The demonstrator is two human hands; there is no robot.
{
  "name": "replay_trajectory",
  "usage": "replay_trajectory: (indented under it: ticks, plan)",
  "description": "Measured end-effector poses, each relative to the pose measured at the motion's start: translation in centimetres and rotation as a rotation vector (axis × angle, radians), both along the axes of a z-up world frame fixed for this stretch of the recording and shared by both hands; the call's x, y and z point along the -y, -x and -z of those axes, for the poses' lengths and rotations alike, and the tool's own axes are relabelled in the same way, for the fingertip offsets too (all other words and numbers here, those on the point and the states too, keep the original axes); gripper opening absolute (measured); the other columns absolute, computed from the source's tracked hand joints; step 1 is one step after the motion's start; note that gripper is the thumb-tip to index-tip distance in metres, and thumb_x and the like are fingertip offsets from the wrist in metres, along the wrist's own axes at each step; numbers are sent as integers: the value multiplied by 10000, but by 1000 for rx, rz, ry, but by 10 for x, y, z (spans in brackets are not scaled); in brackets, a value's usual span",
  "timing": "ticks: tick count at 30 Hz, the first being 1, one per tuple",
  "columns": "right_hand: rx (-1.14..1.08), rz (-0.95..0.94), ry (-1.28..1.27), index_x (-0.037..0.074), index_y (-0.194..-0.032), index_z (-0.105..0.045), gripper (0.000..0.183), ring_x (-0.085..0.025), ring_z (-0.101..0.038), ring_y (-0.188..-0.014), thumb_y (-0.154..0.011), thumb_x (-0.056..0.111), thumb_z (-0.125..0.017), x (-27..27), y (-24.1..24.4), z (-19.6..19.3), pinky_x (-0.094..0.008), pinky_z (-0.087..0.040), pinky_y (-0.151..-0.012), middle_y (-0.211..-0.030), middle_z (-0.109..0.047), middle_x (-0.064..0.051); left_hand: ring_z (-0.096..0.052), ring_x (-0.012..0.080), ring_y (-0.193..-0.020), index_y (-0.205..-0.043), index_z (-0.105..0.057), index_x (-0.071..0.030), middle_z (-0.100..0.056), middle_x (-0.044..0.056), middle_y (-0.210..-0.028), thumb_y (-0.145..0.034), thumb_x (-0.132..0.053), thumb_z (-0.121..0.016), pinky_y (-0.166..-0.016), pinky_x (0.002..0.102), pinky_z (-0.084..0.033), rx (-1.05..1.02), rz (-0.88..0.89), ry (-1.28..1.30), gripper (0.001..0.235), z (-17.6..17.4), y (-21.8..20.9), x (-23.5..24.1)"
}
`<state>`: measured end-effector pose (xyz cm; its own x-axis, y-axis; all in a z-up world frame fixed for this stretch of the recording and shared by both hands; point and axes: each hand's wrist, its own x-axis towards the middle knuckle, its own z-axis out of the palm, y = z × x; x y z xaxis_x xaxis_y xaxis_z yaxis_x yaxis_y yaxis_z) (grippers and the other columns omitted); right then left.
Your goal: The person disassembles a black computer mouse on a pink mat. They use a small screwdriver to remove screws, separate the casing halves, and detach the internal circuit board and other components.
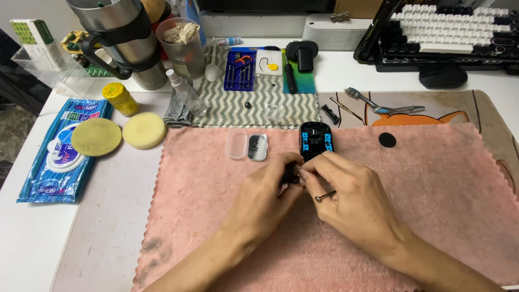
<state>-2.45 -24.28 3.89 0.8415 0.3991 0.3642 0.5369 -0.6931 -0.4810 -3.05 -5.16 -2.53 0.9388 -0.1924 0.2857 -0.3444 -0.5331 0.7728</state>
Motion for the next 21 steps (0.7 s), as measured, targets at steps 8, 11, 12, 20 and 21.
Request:
replay_trajectory:
  ticks: [8,11,12,20,21]
  plan:
    - [12,15,23,151,-1011,-791,86,-212,-758,-776,-1037,123,-714,3,0,-2,-392,-565,-696,-956,-803,28,-778,353,-978,-1426,-618,-53,-794,167,-1121,-1082,-114,-748,-777,490,-609,247,61,-121,372,11,-4,-1]
    - [27,4,34,156,-1014,-798,79,-182,-765,-748,-1040,122,-732,5,0,-4,-366,-572,-683,-941,-807,47,-781,382,-921,-1439,-615,-94,-800,170,-1095,-1085,-116,-718,-708,526,-592,197,-1,-130,369,9,-6,-6]
    - [6,14,39,164,-1033,-815,74,-146,-769,-715,-1049,143,-746,6,-1,-6,-342,-581,-661,-927,-814,66,-832,419,-988,-1467,-602,-154,-843,179,-1209,-1054,-166,-725,-751,544,-605,51,-38,-69,431,7,-9,-9]
    - [-234,178,-125,170,-1098,-907,120,-93,-644,-621,-1020,234,-841,20,-29,-15,-276,-507,-614,-921,-883,72,-817,200,-917,-1314,-653,-101,-826,71,-1103,-999,-138,-702,-835,342,-647,54,-8,252,321,-19,-15,-8]
    - [-284,266,-169,168,-1144,-901,151,-94,-788,-729,-1027,243,-842,22,-34,-19,-240,-627,-707,-1054,-922,63,-789,175,-879,-1231,-684,-121,-813,45,-1045,-986,-141,-707,-823,330,-617,12,0,256,247,-19,-15,-9]
